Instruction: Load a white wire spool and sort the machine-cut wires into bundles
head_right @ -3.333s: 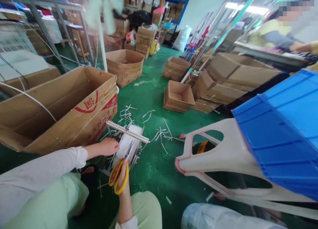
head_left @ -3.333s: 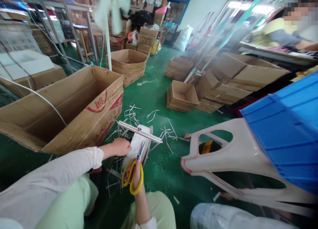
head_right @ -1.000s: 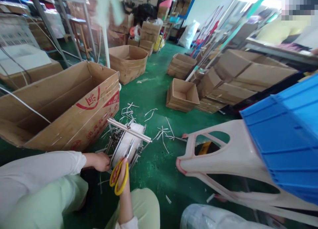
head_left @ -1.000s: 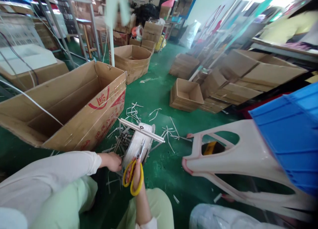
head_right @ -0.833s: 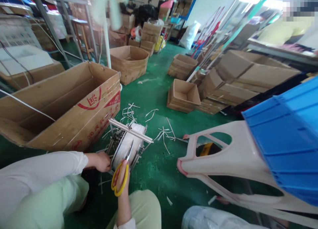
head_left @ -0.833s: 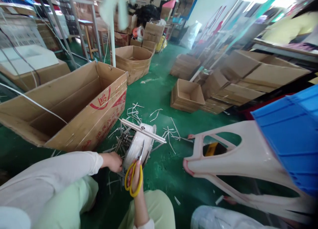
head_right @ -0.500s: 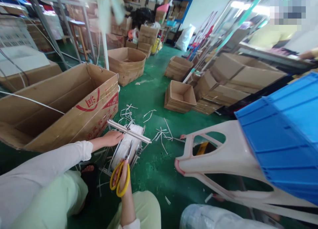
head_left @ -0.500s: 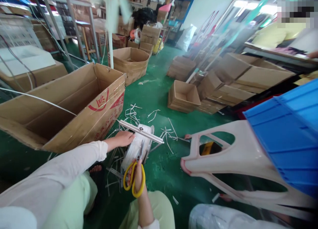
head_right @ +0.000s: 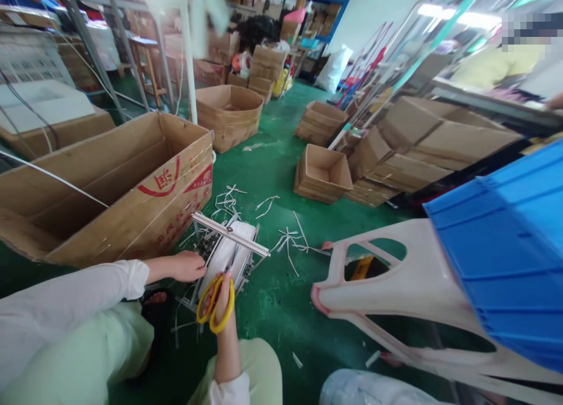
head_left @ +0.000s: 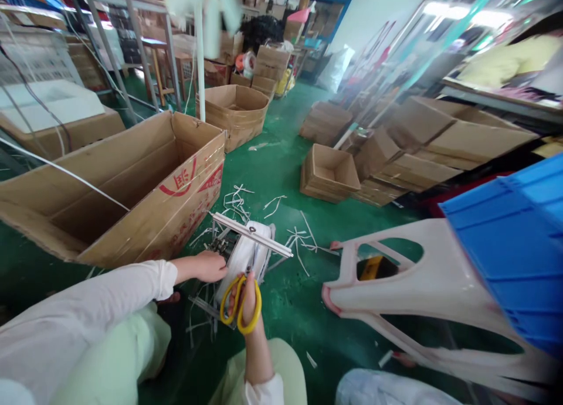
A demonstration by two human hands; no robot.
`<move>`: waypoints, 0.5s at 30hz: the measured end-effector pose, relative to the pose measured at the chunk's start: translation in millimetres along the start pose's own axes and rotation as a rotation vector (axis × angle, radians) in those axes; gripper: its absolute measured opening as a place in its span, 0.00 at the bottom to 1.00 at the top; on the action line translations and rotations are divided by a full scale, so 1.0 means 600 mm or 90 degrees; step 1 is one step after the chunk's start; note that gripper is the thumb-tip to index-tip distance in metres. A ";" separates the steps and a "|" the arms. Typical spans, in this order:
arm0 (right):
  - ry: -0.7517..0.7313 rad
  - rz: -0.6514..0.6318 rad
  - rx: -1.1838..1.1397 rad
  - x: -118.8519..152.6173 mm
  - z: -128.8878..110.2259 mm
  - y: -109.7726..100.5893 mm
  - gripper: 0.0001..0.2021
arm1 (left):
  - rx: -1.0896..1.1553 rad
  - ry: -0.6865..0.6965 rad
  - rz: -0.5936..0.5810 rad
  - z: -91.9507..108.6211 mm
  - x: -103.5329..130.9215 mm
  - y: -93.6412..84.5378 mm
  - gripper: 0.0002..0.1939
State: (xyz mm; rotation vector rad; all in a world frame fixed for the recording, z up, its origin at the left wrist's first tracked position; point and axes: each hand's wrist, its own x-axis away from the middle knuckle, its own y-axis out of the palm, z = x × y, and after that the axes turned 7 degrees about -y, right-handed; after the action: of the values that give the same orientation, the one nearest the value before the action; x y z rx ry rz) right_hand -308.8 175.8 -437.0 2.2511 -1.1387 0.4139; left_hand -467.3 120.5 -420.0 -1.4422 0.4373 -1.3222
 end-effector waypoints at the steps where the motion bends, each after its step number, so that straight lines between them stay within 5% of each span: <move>1: 0.023 -0.007 -0.003 -0.002 -0.003 0.002 0.31 | -0.006 0.013 -0.021 -0.001 0.007 0.009 0.22; 9: 0.051 -0.010 -0.011 0.022 0.052 -0.007 0.34 | -0.065 0.100 -0.096 -0.002 0.035 0.081 0.16; 15: -0.016 -0.027 -0.013 0.053 0.092 -0.049 0.33 | -0.057 0.100 -0.091 -0.004 0.026 0.081 0.19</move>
State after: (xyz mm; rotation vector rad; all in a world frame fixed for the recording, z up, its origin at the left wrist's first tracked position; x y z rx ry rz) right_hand -265.7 135.7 -474.5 2.2645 -1.1013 0.3569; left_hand -446.0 89.7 -454.6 -1.4716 0.5097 -1.5547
